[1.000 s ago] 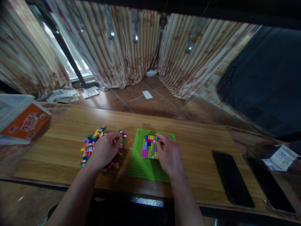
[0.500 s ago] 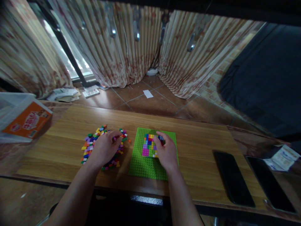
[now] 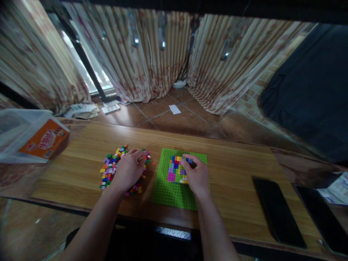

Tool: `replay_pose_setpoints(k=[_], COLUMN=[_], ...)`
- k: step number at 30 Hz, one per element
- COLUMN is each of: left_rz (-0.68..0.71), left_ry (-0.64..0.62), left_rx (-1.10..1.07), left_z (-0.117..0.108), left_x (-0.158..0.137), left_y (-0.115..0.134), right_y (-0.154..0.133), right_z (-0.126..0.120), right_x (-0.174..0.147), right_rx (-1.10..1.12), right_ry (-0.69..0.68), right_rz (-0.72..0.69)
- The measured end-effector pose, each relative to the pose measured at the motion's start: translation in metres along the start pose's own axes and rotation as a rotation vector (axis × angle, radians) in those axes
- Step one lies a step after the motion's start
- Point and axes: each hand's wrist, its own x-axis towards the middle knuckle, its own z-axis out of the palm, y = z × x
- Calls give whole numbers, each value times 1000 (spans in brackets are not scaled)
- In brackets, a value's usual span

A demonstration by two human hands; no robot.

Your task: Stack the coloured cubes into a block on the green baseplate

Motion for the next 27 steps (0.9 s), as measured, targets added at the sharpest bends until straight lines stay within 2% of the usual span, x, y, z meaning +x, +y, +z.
replay_pose_setpoints(k=[6, 10, 20, 24, 27], left_rz=[33, 13, -6, 18, 23], left_ry=[54, 81, 44, 60, 151], left_rx=[147, 198, 245, 194, 1], left_z=[14, 17, 20, 20, 14], left_x=[6, 8, 12, 13, 12], left_y=[8, 11, 12, 10, 11], right_y=[2, 4, -4, -6, -7], right_z=[0, -2, -14, -15, -18], right_x=[-2, -4, -7, -7, -7], right_rx=[20, 33, 198, 203, 186], right_ry=[-20, -26, 130, 160, 221], right_rz=[18, -30, -58, -64, -108])
